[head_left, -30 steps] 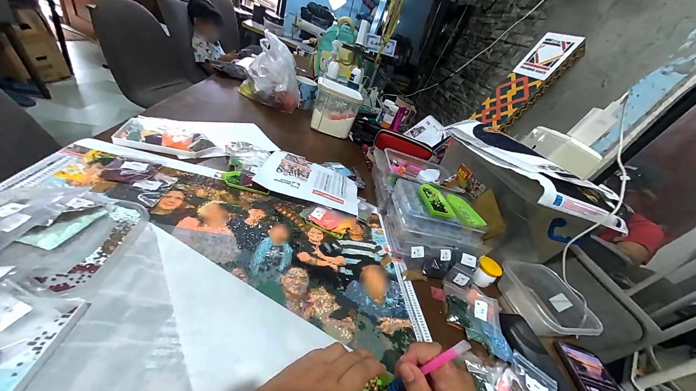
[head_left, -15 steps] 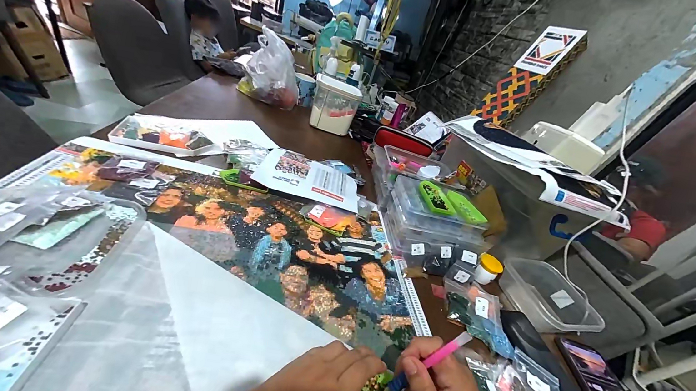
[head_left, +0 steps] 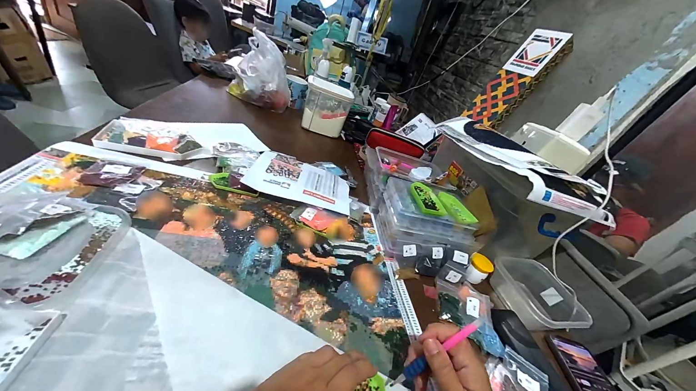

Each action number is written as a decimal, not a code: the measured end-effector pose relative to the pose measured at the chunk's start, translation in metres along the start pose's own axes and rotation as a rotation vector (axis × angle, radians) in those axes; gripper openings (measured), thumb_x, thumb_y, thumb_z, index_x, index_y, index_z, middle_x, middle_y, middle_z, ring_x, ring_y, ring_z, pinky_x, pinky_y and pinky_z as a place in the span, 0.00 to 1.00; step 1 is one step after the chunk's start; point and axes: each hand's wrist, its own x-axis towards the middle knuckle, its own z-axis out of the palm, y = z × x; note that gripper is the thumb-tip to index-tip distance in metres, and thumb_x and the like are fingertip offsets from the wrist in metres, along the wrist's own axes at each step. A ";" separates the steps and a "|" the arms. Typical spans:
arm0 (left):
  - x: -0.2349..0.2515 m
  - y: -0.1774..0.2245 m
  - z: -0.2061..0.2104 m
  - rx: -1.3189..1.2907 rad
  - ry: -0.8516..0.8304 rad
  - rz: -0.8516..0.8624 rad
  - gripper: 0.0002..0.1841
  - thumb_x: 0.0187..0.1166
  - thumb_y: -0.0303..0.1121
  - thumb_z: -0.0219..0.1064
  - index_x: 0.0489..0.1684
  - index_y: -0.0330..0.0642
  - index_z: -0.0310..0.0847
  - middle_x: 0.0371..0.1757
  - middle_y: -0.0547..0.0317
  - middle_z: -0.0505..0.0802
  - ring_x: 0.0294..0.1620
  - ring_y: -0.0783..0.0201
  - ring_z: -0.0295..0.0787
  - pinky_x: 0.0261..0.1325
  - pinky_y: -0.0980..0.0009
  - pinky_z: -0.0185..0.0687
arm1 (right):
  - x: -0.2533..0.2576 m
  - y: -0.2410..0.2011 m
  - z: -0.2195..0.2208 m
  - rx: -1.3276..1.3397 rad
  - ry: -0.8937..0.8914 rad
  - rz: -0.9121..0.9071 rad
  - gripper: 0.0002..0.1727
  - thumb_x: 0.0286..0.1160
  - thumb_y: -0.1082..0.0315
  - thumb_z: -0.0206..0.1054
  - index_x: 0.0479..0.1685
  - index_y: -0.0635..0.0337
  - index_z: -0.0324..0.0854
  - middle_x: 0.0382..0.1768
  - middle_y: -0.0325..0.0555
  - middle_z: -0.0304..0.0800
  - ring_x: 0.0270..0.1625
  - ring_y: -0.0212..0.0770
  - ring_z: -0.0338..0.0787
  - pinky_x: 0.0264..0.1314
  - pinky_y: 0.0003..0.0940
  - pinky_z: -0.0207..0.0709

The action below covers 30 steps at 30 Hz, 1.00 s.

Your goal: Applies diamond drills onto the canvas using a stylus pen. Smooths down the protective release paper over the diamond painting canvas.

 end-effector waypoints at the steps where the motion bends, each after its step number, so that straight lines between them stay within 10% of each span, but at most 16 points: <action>1: 0.000 0.000 0.000 -0.003 0.002 0.002 0.43 0.64 0.55 0.80 0.73 0.29 0.75 0.70 0.35 0.87 0.62 0.38 0.88 0.63 0.48 0.83 | 0.001 0.000 -0.002 -0.009 0.031 0.009 0.10 0.92 0.60 0.52 0.47 0.54 0.75 0.32 0.28 0.88 0.27 0.20 0.84 0.29 0.16 0.79; 30: -0.002 -0.003 -0.003 -0.056 -0.050 -0.003 0.41 0.65 0.53 0.80 0.73 0.31 0.76 0.73 0.32 0.84 0.64 0.36 0.86 0.64 0.46 0.81 | 0.009 0.012 -0.025 -0.238 0.203 0.098 0.11 0.87 0.67 0.50 0.44 0.62 0.77 0.26 0.31 0.85 0.22 0.20 0.79 0.24 0.16 0.74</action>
